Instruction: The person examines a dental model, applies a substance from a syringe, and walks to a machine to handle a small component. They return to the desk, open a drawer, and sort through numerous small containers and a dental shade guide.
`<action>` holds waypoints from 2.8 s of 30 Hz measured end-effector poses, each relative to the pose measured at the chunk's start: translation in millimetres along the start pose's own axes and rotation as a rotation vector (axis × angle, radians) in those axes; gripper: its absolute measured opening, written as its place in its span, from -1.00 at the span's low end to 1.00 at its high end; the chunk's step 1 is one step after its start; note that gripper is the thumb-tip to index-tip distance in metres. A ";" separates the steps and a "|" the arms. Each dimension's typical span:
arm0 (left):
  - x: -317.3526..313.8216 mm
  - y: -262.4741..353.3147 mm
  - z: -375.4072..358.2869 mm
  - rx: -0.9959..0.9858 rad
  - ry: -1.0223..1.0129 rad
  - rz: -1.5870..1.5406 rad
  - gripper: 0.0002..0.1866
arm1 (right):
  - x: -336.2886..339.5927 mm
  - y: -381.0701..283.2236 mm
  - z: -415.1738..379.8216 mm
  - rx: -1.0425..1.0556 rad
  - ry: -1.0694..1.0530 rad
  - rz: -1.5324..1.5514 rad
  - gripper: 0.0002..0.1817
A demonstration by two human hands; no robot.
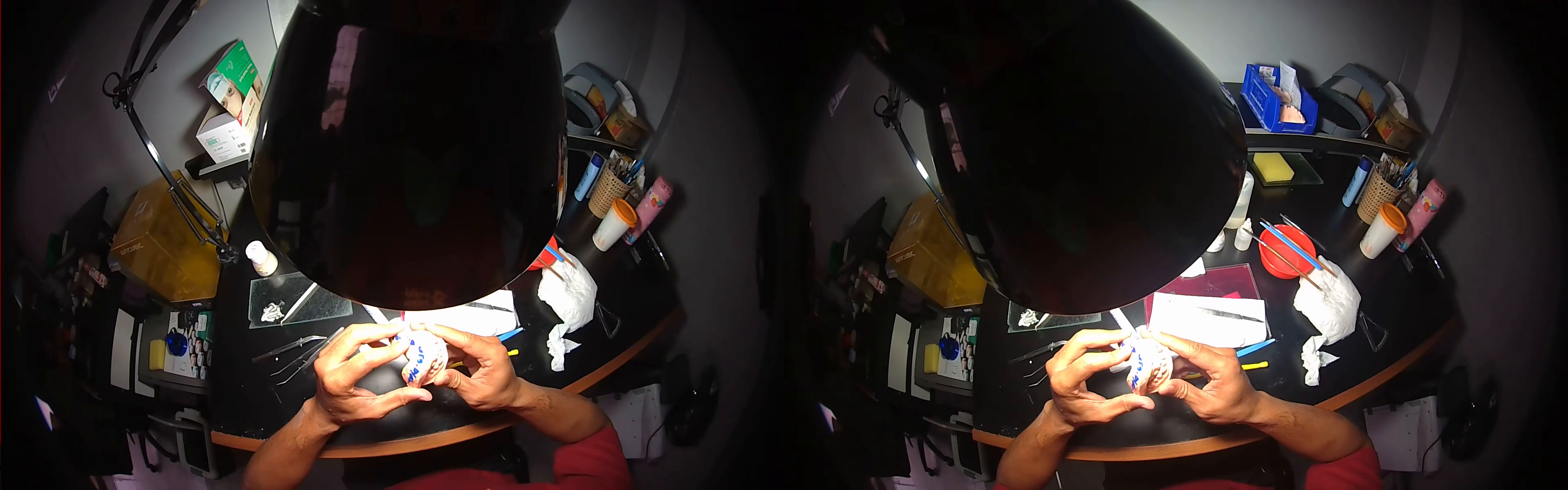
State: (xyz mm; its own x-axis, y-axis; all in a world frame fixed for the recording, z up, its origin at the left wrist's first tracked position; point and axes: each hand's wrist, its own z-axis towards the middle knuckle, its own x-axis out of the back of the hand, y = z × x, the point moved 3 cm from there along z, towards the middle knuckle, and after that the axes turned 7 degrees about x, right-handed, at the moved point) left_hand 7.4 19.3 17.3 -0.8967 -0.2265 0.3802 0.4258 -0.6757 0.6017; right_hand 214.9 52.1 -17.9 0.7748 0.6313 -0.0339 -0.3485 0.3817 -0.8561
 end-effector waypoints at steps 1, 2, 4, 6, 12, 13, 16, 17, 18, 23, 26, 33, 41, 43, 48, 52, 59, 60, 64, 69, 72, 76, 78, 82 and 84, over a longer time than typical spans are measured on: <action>-0.1 -0.4 0.3 0.003 -0.001 -0.006 -0.31 | 0.5 0.2 0.2 0.008 0.000 -0.002 -0.30; -0.2 -0.6 0.2 0.004 -0.004 -0.005 -0.31 | 0.7 0.0 0.0 0.012 0.000 -0.016 -0.31; 0.1 -0.7 -0.1 0.006 -0.008 -0.002 -0.31 | 1.0 -0.5 0.2 0.022 -0.002 -0.042 -0.31; 0.6 -0.3 0.1 0.005 -0.008 0.006 -0.31 | 0.9 -1.6 1.3 0.014 -0.013 -0.046 -0.32; 1.7 0.5 0.6 0.011 -0.005 -0.013 -0.34 | 1.9 -0.4 0.3 0.016 -0.041 -0.082 -0.31; 1.7 0.8 0.6 0.012 -0.004 -0.009 -0.35 | 2.1 -0.1 0.0 0.005 -0.048 -0.074 -0.31; 1.5 1.9 0.8 -0.006 0.009 0.029 -0.38 | 0.6 -3.9 2.0 -0.003 -0.050 -0.057 -0.30; 1.3 2.0 0.9 -0.005 0.011 0.026 -0.39 | 0.8 -3.7 2.1 0.000 -0.052 -0.066 -0.30; 1.1 2.0 1.1 -0.005 0.013 0.023 -0.39 | 1.0 -3.2 2.0 0.004 -0.053 -0.075 -0.30; 0.2 3.9 0.8 -0.022 0.019 0.033 -0.40 | 0.4 -3.8 1.6 -0.034 -0.062 -0.038 -0.31; -0.5 5.4 0.2 -0.058 0.032 0.058 -0.43 | 1.4 -3.5 1.9 -0.042 -0.071 -0.062 -0.31; -7.8 7.4 -6.1 -0.171 0.067 0.214 -0.47 | -4.1 -8.7 0.5 0.007 0.020 -0.065 -0.32; -6.2 6.6 -2.5 -0.141 0.015 0.208 -0.46 | 0.0 -5.4 1.3 0.076 0.022 -0.394 -0.20; -2.5 2.1 2.4 -0.106 0.017 0.145 -0.42 | -3.1 2.4 -1.5 0.095 0.117 -0.265 -0.18; -8.1 -8.3 2.1 0.168 -0.127 0.021 -0.39 | -1.0 -2.3 -0.8 0.131 0.052 -0.417 -0.14; -8.1 -10.1 1.8 0.301 -0.179 -0.073 -0.45 | -1.3 0.8 -1.8 0.111 0.084 -0.381 -0.19; -7.1 -7.2 2.0 0.378 -0.185 -0.096 -0.52 | -0.1 -4.5 1.0 0.108 0.062 -0.412 -0.28; -7.3 -6.2 2.1 0.386 -0.180 -0.101 -0.52 | -0.1 -3.7 0.6 0.107 0.062 -0.406 -0.28; -7.4 -3.4 2.8 0.388 -0.175 -0.112 -0.54 | 0.2 -0.5 -0.2 0.111 0.058 -0.384 -0.28; -8.5 -4.6 1.8 0.380 -0.179 -0.148 -0.51 | 0.9 2.5 -3.1 0.115 0.062 -0.382 -0.31; -10.2 -6.9 -1.0 0.395 -0.204 -0.207 -0.48 | -0.7 1.8 -2.7 0.097 0.069 -0.340 -0.29; -12.7 -5.6 -2.0 0.386 -0.259 -0.255 -0.48 | -0.9 -2.2 -1.1 0.085 0.041 -0.342 -0.25; -14.8 -8.9 -4.8 0.388 -0.258 -0.291 -0.50 | -1.0 -1.5 -1.8 0.087 0.045 -0.336 -0.26; -13.5 -8.5 -3.0 0.339 -0.300 -0.269 -0.55 | 0.5 -3.0 -2.1 0.113 0.022 -0.413 -0.26; -12.5 -9.2 -2.8 0.361 -0.346 -0.286 -0.57 | -0.3 -0.9 -1.2 0.128 0.028 -0.394 -0.26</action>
State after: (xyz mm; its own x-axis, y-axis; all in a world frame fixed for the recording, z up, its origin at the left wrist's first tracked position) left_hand 14.3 26.4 5.1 -0.9165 0.2136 0.3383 0.2409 -0.3806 0.8928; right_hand 215.6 50.8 -17.8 0.8752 0.4026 0.2681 -0.0840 0.6724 -0.7354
